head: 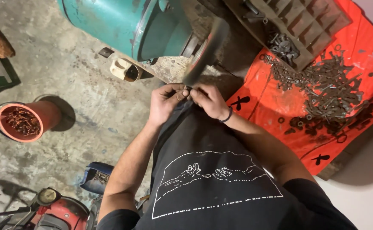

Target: Cleaning rust and debris from various bolts and screws using a bench grinder equipped with a wire wheel.

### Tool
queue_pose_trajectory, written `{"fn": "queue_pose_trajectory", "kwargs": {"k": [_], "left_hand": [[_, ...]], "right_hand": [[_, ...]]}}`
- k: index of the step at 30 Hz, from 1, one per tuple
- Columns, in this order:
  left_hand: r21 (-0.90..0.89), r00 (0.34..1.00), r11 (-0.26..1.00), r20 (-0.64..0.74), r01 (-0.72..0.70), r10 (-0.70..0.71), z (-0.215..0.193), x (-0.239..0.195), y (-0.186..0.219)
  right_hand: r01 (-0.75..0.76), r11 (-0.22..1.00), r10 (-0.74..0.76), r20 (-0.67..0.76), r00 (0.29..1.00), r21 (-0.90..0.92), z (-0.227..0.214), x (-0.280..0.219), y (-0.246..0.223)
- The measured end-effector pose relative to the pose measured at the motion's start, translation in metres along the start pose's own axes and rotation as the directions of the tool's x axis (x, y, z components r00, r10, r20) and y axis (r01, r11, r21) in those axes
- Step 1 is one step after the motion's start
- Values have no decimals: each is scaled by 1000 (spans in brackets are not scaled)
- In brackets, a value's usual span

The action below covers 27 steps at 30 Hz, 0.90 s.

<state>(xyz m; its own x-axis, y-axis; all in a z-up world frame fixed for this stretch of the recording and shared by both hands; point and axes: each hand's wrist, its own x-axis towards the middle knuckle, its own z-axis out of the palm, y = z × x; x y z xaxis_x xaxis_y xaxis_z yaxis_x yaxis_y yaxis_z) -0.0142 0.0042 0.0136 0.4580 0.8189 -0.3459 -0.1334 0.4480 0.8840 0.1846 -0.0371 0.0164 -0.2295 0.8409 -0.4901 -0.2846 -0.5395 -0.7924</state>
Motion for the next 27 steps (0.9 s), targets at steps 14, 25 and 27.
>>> {"fn": "queue_pose_trajectory", "kwargs": {"k": [14,25,27], "left_hand": [[75,999,997,-4,-31,31,2,10,5],[10,1000,1000,-21,-15,15,6,14,-1],[45,999,999,-31,-8,9,6,16,-5]], "right_hand": [[331,771,-434,-70,898,-544,2,-1,6],[174,984,-176,-77,981,-29,-9,6,26],[121,992,-124,-95,988,-35,-11,8,28]]}}
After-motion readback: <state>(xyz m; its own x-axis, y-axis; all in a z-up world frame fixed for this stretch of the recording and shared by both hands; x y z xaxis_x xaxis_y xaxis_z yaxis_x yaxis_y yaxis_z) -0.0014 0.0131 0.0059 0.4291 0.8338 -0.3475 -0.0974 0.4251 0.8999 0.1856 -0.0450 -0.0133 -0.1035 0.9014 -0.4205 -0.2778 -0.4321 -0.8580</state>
